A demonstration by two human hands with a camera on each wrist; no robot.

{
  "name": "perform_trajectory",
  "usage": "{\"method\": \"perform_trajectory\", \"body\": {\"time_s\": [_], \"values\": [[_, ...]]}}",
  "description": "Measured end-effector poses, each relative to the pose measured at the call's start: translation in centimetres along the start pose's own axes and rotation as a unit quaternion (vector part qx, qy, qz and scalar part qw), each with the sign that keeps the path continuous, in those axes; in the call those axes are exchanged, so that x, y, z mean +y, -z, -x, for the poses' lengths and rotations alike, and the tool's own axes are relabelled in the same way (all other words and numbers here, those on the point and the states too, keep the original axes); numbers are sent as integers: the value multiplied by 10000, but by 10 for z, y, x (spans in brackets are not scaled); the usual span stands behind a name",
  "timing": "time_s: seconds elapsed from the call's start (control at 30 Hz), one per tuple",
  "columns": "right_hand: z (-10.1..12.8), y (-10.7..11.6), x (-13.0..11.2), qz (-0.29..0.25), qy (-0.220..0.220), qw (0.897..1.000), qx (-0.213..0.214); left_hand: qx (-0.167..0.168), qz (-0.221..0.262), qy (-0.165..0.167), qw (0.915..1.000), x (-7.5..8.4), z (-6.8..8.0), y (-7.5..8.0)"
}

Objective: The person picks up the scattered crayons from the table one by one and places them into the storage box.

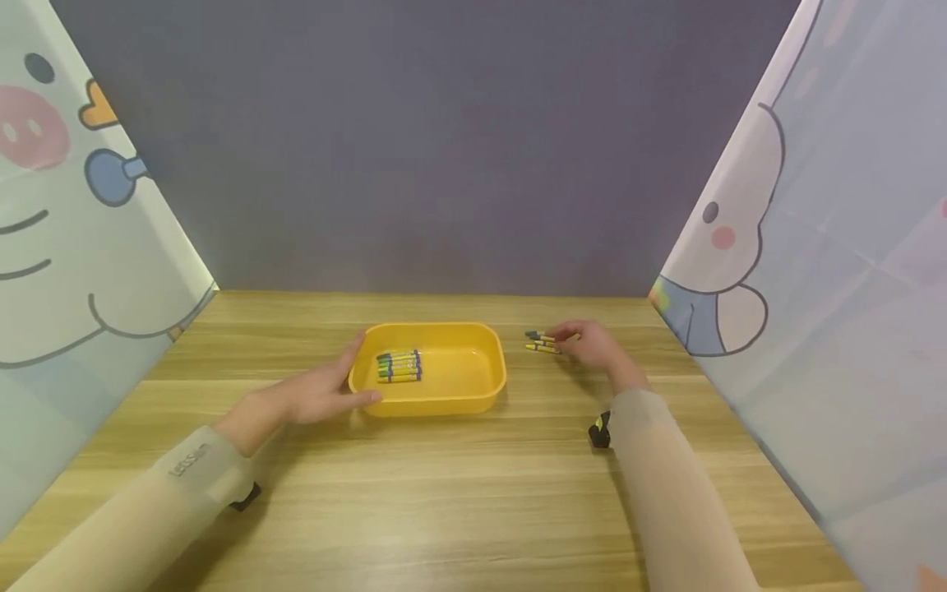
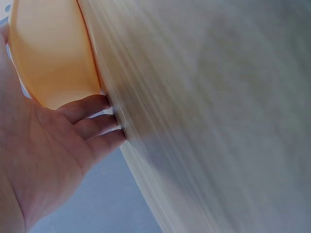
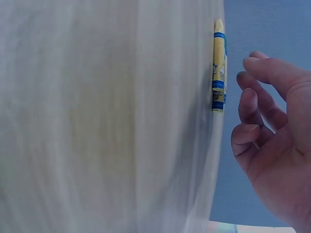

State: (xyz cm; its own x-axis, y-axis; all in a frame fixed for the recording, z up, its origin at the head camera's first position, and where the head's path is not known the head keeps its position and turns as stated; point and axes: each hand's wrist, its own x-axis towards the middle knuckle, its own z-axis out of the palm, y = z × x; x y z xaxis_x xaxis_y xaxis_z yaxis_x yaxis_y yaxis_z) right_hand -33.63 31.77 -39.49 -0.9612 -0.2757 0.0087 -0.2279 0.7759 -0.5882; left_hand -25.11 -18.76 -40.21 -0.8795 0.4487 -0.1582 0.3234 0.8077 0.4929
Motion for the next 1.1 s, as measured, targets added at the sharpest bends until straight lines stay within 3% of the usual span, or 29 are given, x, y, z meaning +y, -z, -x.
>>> {"method": "perform_trajectory", "body": {"time_s": [0.17, 0.63, 0.9, 1.1], "values": [[-1, -4, 2, -3, -34, 9998, -192, 32, 74, -180, 9998, 2, 1, -2], [5, -7, 2, 344, 32, 9979, -553, -4, 60, -13, 10000, 1, 0, -2], [6, -8, 2, 297, 11, 9984, -474, -15, -3, 64, 10000, 1, 2, 0], [8, -9, -7, 86, 211, 9997, -87, -42, 1, 110, 9999, -1, 1, -1]]}}
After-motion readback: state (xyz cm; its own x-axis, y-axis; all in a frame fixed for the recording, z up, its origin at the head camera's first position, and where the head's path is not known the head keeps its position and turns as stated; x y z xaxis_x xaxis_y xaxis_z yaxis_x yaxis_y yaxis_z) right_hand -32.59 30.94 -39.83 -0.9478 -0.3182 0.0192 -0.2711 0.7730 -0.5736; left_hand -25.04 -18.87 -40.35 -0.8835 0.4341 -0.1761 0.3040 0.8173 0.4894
